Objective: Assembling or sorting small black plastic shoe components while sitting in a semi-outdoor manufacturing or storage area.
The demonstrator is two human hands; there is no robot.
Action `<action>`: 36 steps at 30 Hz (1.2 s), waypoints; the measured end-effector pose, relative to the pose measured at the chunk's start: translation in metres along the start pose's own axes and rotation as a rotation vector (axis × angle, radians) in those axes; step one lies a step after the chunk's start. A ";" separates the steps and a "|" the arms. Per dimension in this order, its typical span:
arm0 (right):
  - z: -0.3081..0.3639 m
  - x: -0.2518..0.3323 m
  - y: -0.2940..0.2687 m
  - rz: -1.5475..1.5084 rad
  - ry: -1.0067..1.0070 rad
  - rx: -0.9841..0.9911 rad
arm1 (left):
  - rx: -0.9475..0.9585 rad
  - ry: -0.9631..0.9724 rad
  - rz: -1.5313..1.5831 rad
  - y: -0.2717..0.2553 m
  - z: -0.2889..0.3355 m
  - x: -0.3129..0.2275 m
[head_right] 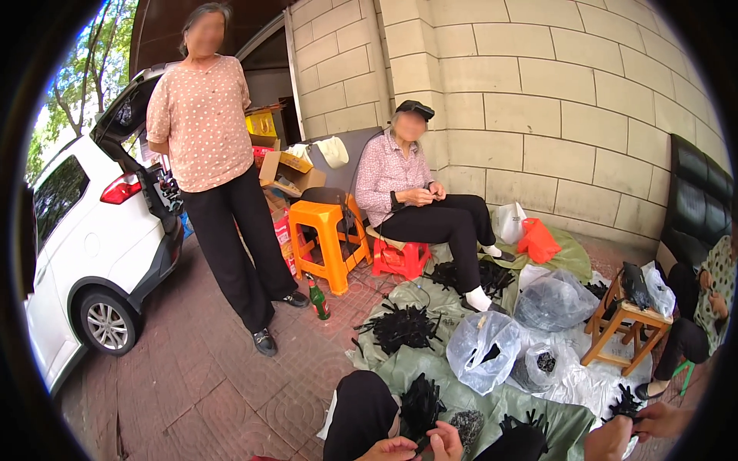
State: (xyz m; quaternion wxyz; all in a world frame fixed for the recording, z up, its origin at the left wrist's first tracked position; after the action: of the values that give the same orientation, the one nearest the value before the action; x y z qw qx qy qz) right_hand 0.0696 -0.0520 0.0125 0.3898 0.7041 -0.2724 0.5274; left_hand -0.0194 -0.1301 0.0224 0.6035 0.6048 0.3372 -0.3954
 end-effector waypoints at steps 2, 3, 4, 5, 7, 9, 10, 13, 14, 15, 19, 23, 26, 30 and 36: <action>0.007 0.021 0.000 0.212 -0.127 -0.028 | -0.046 0.017 0.025 -0.004 -0.001 0.001; 0.014 0.040 0.003 0.422 -0.255 -0.059 | -0.091 0.032 0.050 -0.009 0.000 0.000; 0.020 0.052 0.013 0.556 -0.303 -0.035 | -0.130 0.029 0.033 -0.013 0.002 -0.002; 0.023 0.044 0.017 0.510 -0.219 -0.030 | -0.124 0.032 0.025 -0.013 0.000 -0.002; 0.026 0.056 0.033 0.708 -0.269 0.035 | -0.209 0.040 0.079 -0.019 -0.002 0.003; 0.027 0.054 0.033 0.662 -0.222 0.019 | -0.195 0.048 0.077 -0.017 -0.002 0.004; 0.028 0.053 0.031 0.631 -0.257 0.001 | -0.166 0.068 0.048 -0.012 -0.001 0.001; 0.031 0.048 0.023 0.572 -0.252 -0.021 | -0.116 0.043 0.046 -0.002 0.002 -0.001; 0.033 0.050 0.022 0.567 -0.258 -0.026 | -0.102 0.041 0.051 -0.003 0.002 0.002; 0.035 0.051 0.021 0.561 -0.260 -0.033 | -0.087 0.036 0.057 -0.002 0.001 0.006; 0.027 -0.021 0.003 -0.233 0.098 -0.044 | -0.103 0.093 0.067 -0.004 -0.005 -0.006; 0.001 -0.001 0.017 -0.318 0.067 0.011 | -0.120 0.095 0.025 -0.012 -0.013 -0.022; -0.008 0.010 0.031 -0.423 0.075 0.050 | -0.156 0.106 0.005 -0.014 -0.017 -0.037; -0.015 0.009 0.038 -0.622 0.105 0.061 | -0.122 0.056 0.070 -0.016 -0.020 -0.039; -0.006 -0.007 0.028 -0.644 0.105 0.048 | 0.005 -0.060 0.196 -0.010 -0.019 -0.017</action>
State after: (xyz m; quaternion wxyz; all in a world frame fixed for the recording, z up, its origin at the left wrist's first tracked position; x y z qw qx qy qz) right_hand 0.0424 -0.0626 0.0143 0.5332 0.7349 -0.0026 0.4190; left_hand -0.0346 -0.1096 0.0323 0.6477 0.6242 0.2572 -0.3531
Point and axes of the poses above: each hand's wrist, its own z-axis away from the middle knuckle, its own y-axis out of the palm, x = y × z, the point moved 9 cm from there along -z, towards the middle knuckle, and after that the axes turned 10 degrees about x, right-handed, at the moved point
